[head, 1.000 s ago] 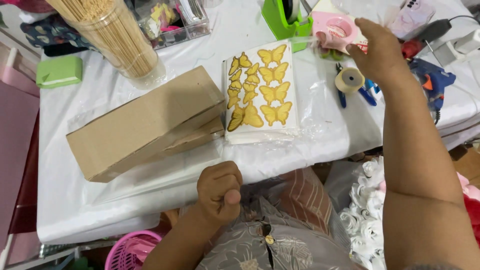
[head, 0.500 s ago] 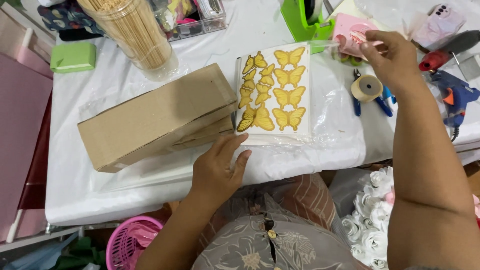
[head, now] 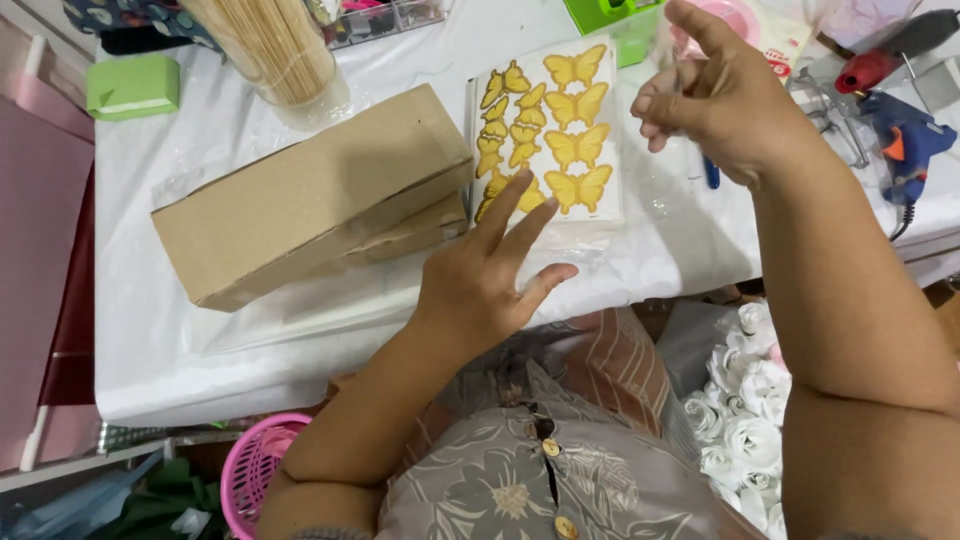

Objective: The person organizes various craft supplies on a white table, including cardboard boxes, butterfly stickers, and artificial flowers. They handle a hot glue gun, picking it up and moving it around the workspace.

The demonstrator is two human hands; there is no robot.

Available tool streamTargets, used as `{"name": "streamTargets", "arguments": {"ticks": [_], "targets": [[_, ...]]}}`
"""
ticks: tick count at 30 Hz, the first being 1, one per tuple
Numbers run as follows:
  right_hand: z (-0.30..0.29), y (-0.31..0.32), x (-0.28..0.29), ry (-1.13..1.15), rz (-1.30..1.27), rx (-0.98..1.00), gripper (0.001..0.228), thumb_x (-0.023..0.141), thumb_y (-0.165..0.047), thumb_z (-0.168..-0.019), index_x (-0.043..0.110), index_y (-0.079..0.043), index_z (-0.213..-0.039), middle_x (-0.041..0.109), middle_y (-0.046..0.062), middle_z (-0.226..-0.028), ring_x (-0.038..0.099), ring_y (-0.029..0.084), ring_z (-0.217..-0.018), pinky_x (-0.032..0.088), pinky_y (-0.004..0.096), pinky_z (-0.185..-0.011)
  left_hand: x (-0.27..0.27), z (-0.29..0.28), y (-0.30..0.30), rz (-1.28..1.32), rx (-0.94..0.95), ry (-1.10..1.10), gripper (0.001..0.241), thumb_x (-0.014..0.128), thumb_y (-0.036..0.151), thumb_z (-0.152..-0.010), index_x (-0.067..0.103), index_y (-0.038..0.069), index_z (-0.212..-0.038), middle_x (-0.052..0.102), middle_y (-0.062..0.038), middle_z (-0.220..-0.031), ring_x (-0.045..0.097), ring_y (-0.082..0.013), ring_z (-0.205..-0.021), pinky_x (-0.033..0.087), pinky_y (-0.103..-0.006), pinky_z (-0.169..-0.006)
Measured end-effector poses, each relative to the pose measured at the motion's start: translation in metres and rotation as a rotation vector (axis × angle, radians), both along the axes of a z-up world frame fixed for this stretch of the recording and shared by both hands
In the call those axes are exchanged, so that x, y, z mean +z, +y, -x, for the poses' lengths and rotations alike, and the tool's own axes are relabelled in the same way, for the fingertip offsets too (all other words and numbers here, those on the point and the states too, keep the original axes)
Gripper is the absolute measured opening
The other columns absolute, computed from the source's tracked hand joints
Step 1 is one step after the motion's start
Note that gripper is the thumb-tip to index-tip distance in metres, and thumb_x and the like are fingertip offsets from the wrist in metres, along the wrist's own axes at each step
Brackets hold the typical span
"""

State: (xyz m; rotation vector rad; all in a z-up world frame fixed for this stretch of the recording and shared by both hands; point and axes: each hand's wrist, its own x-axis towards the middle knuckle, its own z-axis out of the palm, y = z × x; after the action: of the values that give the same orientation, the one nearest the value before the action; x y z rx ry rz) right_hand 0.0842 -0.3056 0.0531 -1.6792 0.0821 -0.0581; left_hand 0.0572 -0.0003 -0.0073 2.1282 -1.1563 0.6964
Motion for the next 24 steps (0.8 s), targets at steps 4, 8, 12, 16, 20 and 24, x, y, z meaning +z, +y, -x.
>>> {"name": "streamTargets", "arguments": {"ticks": [4, 8, 12, 16, 20, 24], "targets": [[0.006, 0.017, 0.023, -0.019, 0.359, 0.041, 0.078, 0.069, 0.001, -0.101, 0.026, -0.006, -0.166, 0.059, 0.017, -0.094, 0.064, 0.025, -0.082, 0.06, 0.036, -0.069, -0.01, 0.003, -0.002, -0.175, 0.044, 0.122, 0.075, 0.083, 0.058, -0.092, 0.052, 0.018, -0.147, 0.048, -0.009, -0.159, 0.076, -0.0287, -0.1, 0.055, -0.0414, -0.055], [0.044, 0.018, 0.02, -0.015, 0.531, -0.156, 0.066, 0.051, 0.001, -0.11, 0.014, -0.004, -0.165, 0.053, 0.029, -0.141, 0.056, 0.032, -0.113, 0.056, 0.04, -0.084, -0.049, 0.007, -0.01, -0.377, 0.082, 0.271, 0.073, 0.071, 0.057, -0.093, 0.047, 0.019, -0.151, 0.035, -0.01, -0.164, 0.071, -0.0402, -0.073, 0.055, -0.0524, -0.056], [0.104, -0.001, -0.072, -0.075, 0.263, -0.291, 0.102, 0.032, -0.08, -0.095, 0.041, 0.003, -0.153, 0.057, 0.022, -0.131, 0.057, 0.027, -0.108, 0.054, 0.038, -0.072, -0.053, 0.01, -0.008, -0.402, 0.053, 0.298, 0.073, 0.066, 0.051, -0.099, 0.04, 0.017, -0.158, 0.022, -0.011, -0.17, 0.071, -0.0404, -0.074, 0.052, -0.0494, -0.048], [0.114, 0.011, -0.145, 0.155, 0.311, -0.207, 0.092, 0.03, -0.076, -0.097, 0.073, 0.004, -0.107, 0.072, 0.02, -0.081, 0.059, 0.024, -0.055, 0.042, 0.032, -0.043, -0.055, 0.018, -0.013, -0.267, 0.031, 0.235, 0.062, 0.063, 0.046, -0.098, 0.052, 0.015, -0.15, 0.037, -0.018, -0.163, 0.074, -0.0384, -0.082, 0.059, -0.0511, -0.06], [0.088, 0.031, -0.146, 0.071, 0.373, -0.526, 0.06, 0.056, -0.052, -0.114, 0.069, -0.012, -0.072, 0.058, 0.006, -0.055, 0.046, 0.015, -0.042, 0.033, 0.028, -0.039, -0.06, 0.026, -0.025, -0.164, -0.026, 0.186, 0.054, 0.06, 0.044, -0.099, 0.057, 0.014, -0.144, 0.047, -0.026, -0.155, 0.074, -0.0399, -0.077, 0.061, -0.0514, -0.065], [0.058, 0.028, -0.127, -0.053, 0.304, -0.547, 0.03, 0.068, -0.037, -0.111, 0.076, -0.009, -0.105, 0.065, 0.014, -0.068, 0.055, 0.018, -0.045, 0.039, 0.027, -0.039, -0.053, 0.025, -0.018, -0.157, -0.093, 0.25, 0.055, 0.061, 0.044, -0.097, 0.056, 0.018, -0.146, 0.047, -0.024, -0.155, 0.074, -0.043, -0.078, 0.061, -0.0548, -0.067]]}}
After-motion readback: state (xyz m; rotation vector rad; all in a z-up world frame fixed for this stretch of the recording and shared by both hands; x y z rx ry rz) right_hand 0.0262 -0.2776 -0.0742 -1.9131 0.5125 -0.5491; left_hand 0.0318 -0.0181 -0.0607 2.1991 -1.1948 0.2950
